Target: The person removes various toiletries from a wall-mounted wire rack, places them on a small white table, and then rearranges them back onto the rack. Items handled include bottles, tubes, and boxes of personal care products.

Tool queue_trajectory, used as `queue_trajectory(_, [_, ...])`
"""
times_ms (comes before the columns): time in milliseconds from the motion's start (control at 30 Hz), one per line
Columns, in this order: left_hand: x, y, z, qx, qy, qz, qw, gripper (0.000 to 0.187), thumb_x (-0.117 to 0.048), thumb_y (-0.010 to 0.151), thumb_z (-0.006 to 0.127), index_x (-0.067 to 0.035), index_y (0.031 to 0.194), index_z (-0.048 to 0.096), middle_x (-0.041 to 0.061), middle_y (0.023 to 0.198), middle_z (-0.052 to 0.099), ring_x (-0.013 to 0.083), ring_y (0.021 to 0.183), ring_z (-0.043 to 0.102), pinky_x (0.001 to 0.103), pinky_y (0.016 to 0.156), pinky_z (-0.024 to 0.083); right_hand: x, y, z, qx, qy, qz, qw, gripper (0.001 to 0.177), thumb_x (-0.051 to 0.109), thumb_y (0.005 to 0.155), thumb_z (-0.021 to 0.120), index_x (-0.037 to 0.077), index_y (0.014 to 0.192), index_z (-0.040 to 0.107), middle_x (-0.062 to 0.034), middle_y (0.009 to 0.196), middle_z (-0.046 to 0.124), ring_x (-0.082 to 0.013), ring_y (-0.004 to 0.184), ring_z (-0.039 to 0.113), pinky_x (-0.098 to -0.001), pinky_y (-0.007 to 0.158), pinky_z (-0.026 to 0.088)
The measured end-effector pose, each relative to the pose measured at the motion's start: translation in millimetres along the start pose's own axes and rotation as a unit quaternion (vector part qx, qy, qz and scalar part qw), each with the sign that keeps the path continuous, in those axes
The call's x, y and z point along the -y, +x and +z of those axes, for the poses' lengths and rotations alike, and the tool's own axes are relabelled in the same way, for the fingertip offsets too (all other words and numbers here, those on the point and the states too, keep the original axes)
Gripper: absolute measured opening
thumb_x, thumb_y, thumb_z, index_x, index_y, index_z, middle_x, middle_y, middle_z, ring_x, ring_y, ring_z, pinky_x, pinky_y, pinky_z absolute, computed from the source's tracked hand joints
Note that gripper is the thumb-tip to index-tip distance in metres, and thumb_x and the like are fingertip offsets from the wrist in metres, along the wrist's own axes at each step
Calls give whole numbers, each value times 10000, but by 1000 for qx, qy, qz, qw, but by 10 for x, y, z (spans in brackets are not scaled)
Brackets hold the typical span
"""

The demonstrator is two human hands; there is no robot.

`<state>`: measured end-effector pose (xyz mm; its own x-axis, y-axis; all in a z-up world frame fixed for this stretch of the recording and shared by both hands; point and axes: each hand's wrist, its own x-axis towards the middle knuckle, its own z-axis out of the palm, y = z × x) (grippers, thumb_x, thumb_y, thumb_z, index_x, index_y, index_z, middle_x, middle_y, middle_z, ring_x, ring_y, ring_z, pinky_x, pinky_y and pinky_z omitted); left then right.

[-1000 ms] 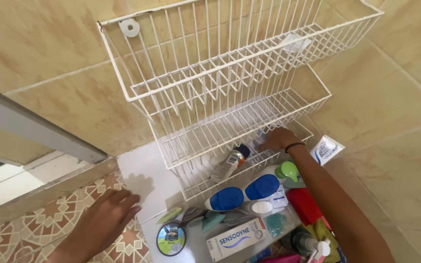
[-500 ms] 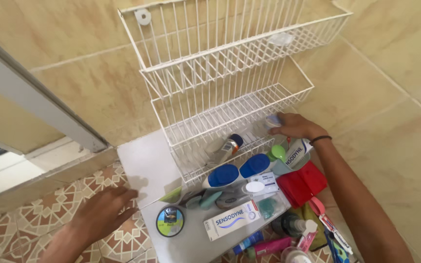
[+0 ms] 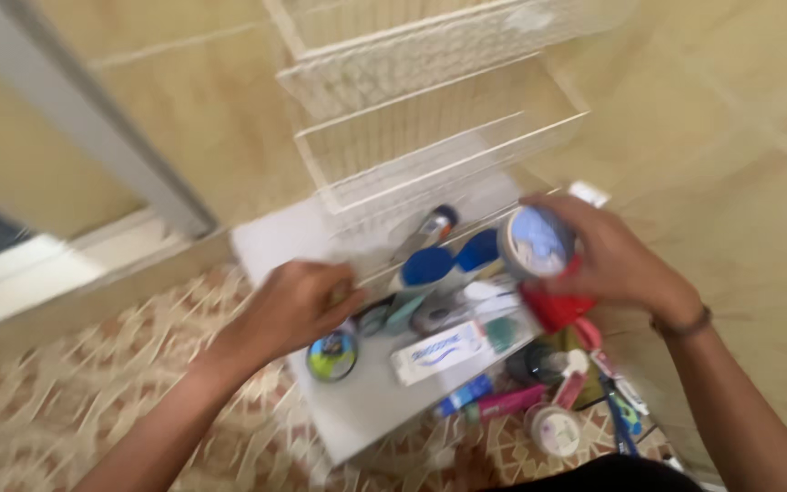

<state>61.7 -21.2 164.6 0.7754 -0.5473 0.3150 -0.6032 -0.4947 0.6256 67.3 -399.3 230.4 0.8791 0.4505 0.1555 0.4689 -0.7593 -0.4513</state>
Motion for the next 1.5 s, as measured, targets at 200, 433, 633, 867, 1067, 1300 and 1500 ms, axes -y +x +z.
queue_trajectory(200, [-185,-16,86,145,-143,-122,971,363,-409,929,687,-63,1039,693,116,574,673,201,504,623,400,512,459,885,-87,522,48,74,-117,989,920,223,589,934,89,1407,533,-165,1351,556,-342,1239,577,-431,1018,501])
queue_trajectory(433, [-145,-203,143,146,-229,-92,958,454,-374,904,717,0,1160,685,150,885,776,209,809,767,320,735,605,1086,17,941,49,64,-186,979,937,226,583,956,110,1412,534,-170,1340,518,-377,1220,553,-433,977,519])
queue_trajectory(633, [211,-394,33,255,-216,-134,933,471,-354,863,737,-19,1191,683,107,959,777,198,808,772,330,711,620,962,80,954,90,137,-184,969,932,271,610,946,79,1421,528,-201,1404,493,-354,1236,576,-430,956,547])
queue_trajectory(867, [950,-864,245,367,-150,-284,873,289,-270,941,651,-37,1103,709,98,867,774,188,743,748,339,699,600,826,103,772,2,77,-116,990,523,155,792,817,33,1271,646,-114,1165,697,-199,940,698,-331,819,578])
queue_trajectory(1067, [1539,-1097,770,310,-167,-301,886,253,-235,998,596,-4,1023,696,107,816,766,163,744,757,332,717,595,769,176,882,22,90,-117,989,340,117,824,785,37,1146,709,-106,1116,720,-187,896,732,-311,775,597])
queue_trajectory(1300, [1613,-993,800,300,-131,-316,891,238,-234,988,621,-12,987,708,112,803,763,187,726,745,341,715,584,683,228,890,25,97,-71,992,291,88,829,771,35,1112,733,-94,1036,742,-174,834,737,-305,693,592])
queue_trajectory(1500, [1587,-954,806,316,-136,-357,869,280,-247,1001,609,17,1002,703,118,842,776,177,758,767,321,736,608,614,218,814,-8,91,-79,993,268,75,856,765,22,1115,721,-94,1028,737,-171,853,726,-309,750,574])
